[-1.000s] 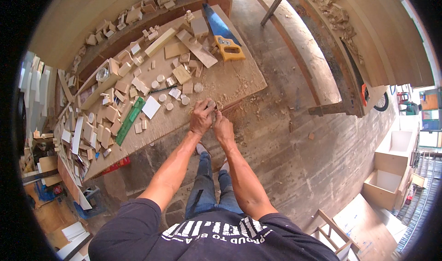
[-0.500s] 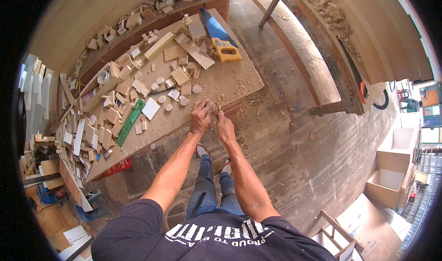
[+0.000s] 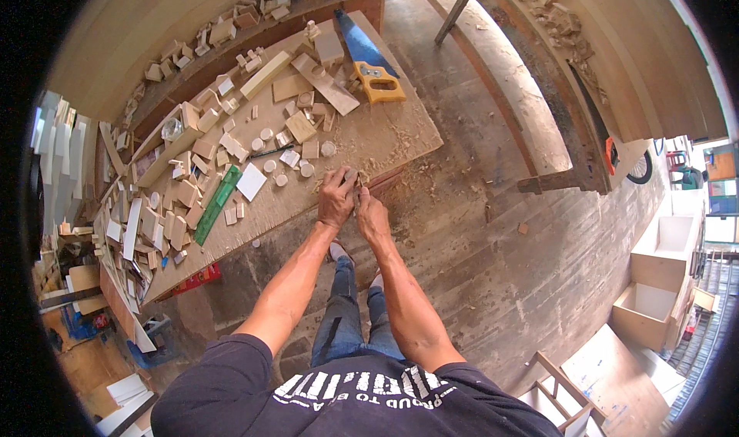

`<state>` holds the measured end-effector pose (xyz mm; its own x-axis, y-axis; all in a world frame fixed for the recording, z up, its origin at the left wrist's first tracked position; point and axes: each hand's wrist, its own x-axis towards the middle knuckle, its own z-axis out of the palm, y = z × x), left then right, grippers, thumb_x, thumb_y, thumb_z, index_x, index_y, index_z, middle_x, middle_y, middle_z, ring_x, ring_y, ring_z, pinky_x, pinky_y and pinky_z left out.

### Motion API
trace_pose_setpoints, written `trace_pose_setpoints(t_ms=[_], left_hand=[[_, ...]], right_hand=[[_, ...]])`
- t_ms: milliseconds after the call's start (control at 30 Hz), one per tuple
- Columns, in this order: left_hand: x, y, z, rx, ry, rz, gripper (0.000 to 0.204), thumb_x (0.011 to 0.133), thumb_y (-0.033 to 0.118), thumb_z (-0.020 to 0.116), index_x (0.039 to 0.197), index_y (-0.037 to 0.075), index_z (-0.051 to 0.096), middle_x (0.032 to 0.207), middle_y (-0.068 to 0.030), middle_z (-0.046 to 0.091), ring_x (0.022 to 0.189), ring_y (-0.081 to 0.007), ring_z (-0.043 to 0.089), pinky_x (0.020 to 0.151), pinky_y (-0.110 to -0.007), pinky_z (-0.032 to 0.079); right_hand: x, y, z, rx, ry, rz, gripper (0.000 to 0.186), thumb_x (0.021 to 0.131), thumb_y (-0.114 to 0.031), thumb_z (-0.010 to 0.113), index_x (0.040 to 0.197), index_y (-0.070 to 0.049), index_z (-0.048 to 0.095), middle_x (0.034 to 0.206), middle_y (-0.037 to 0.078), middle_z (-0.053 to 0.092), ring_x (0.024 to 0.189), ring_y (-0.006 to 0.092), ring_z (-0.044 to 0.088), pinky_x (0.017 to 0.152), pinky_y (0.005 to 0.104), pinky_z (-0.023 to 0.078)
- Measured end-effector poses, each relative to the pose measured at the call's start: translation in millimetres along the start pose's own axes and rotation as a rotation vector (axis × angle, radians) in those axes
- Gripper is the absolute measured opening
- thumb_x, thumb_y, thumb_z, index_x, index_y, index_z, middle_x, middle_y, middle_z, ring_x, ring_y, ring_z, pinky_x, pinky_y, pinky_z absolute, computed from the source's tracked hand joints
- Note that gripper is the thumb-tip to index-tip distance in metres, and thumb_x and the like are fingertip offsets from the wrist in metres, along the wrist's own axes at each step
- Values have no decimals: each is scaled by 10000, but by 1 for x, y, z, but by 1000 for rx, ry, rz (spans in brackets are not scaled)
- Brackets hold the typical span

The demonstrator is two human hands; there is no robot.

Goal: The person carves a small circular piece of wood using a hand tool while holding it against a workbench cluttered with wood scraps.

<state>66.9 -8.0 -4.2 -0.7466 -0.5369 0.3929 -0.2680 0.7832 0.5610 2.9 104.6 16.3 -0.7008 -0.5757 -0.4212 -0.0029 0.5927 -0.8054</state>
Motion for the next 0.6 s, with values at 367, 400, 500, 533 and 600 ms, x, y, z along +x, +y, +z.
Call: trace_pose_setpoints(t_ms=[367,400,500,533,600], left_hand=[[0,1,5,-61,56,-55,247,850,84,697,1089,37,737,1160,-142,700,1035,-368,617,895,-445,533],[-1,2,4,-59,65,-73,246,856,96,703,1094,43,732,1160,-133,697,1031,-362,614,886,-442,535],[-1,2,5,-52,99,-120,214,875,96,699,1082,52,733,1130,-120,707,1018,-355,617,877,-443,534],[0,5,5,-59,100,-122,222,869,92,707,1082,44,743,1132,-129,712,1024,-354,620,895,-439,529],[1,11,4,-73,103,-128,238,856,84,723,1084,28,762,1137,-148,723,1036,-351,627,931,-432,518]], right_hand=[[3,16,7,-87,30,12,674,1088,-463,290,1022,77,688,1026,389,652,1077,565,595,914,580,457],[-3,15,5,-104,8,49,681,1086,-476,292,1026,76,688,1026,391,653,1079,561,601,918,574,458],[-6,8,-10,-42,-72,190,710,1080,-522,297,1042,69,689,1017,385,665,1081,532,630,931,542,465],[-7,10,-14,-1,-106,248,721,1078,-539,298,1047,66,690,1013,381,671,1081,519,642,935,529,467],[-8,13,-18,89,-47,242,743,1076,-563,293,1063,68,687,1002,367,678,1074,493,654,935,504,471]])
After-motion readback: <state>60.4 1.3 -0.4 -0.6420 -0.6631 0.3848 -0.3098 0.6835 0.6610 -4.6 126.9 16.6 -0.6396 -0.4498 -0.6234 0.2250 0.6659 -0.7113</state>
